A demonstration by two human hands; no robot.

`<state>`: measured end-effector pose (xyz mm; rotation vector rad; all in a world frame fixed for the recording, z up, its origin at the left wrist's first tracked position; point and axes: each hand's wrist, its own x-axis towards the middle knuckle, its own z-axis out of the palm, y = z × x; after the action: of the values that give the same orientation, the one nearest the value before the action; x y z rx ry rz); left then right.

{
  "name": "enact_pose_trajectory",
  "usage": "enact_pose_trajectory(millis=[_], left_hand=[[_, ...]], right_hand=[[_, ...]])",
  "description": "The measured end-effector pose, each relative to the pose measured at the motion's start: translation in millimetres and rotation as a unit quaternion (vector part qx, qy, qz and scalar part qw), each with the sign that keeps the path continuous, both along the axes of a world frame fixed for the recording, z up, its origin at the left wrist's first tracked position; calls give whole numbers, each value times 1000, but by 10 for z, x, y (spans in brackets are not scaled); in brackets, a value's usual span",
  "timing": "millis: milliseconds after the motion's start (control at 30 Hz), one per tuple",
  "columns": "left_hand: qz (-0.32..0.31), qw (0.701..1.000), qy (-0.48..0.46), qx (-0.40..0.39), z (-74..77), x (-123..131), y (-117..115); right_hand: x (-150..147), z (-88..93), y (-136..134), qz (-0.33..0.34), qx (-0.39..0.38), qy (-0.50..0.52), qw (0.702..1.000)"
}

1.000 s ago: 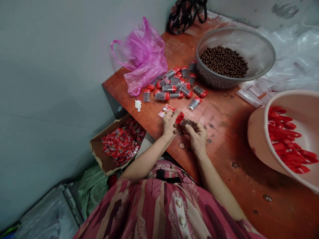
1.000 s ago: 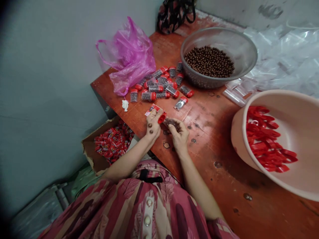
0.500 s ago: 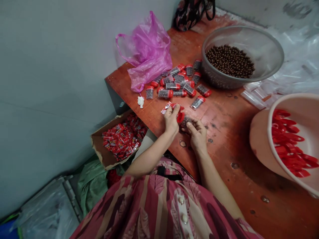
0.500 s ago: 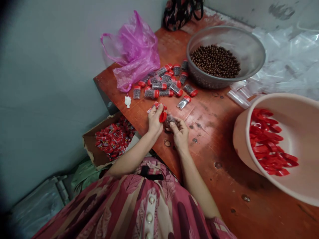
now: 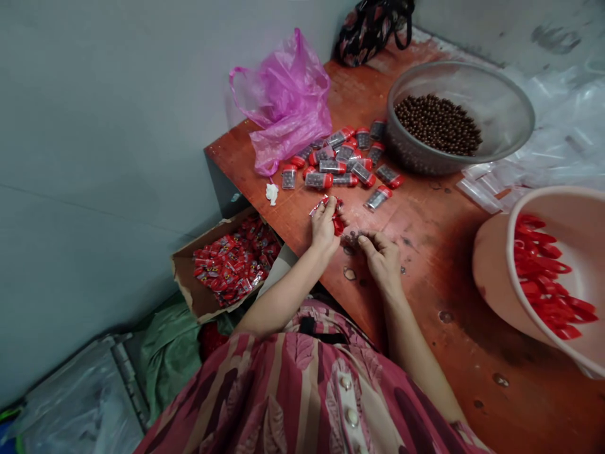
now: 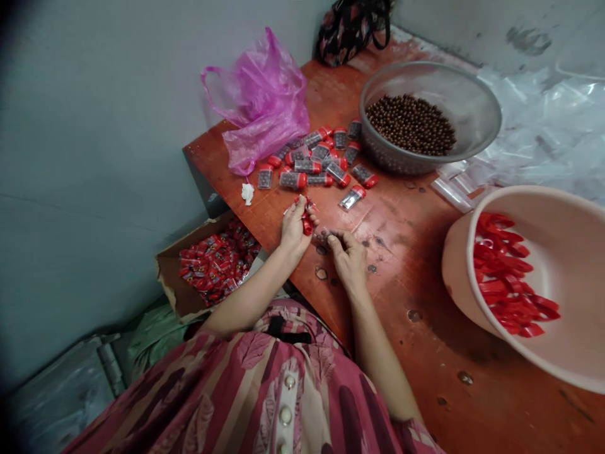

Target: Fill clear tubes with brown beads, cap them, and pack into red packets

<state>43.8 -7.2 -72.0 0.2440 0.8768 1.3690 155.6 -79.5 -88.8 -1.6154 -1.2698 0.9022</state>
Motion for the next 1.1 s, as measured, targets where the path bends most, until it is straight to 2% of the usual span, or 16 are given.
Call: enact_pose_trajectory(millis=[100, 200, 267, 400, 567, 700, 733, 800, 900, 967, 1033, 1100], left_hand=[[6, 999, -14, 30, -14, -31, -3], [15, 999, -11, 50, -9, -26, -13], [11, 998, -2, 54, 12, -1, -28], [9, 999, 2, 38, 57, 55, -57], [14, 997, -64, 39, 78, 42, -32], [-33, 996, -50, 64, 113, -136, 33], [-44, 996, -25, 78, 116, -208, 60], [-46, 992, 47, 112, 102, -360, 135], [-22, 969, 174, 172, 23, -514, 317], [-17, 950, 242, 198, -40, -522, 477], [-32, 935, 290, 202, -74, -470, 624], [-69, 919, 326, 211, -53, -418, 707]], right_hand=[[10, 22, 8, -4, 28, -130, 991], [-47, 71, -5, -48, 80, -214, 972], [-117, 105, -8, -63, 96, -172, 978], [-261, 128, 50, -1, 78, -12, 997], [-303, 135, 152, 11, 79, -17, 997], [-67, 187, 169, -31, 68, 38, 996], [45, 193, 170, -52, 66, 15, 996], [295, 189, 176, -85, 65, -95, 990], [571, 169, 196, -108, 102, -291, 945], [588, 173, 203, -79, 131, -343, 927], [482, 192, 192, 7, 127, -354, 927], [326, 201, 166, 106, 108, -376, 914]])
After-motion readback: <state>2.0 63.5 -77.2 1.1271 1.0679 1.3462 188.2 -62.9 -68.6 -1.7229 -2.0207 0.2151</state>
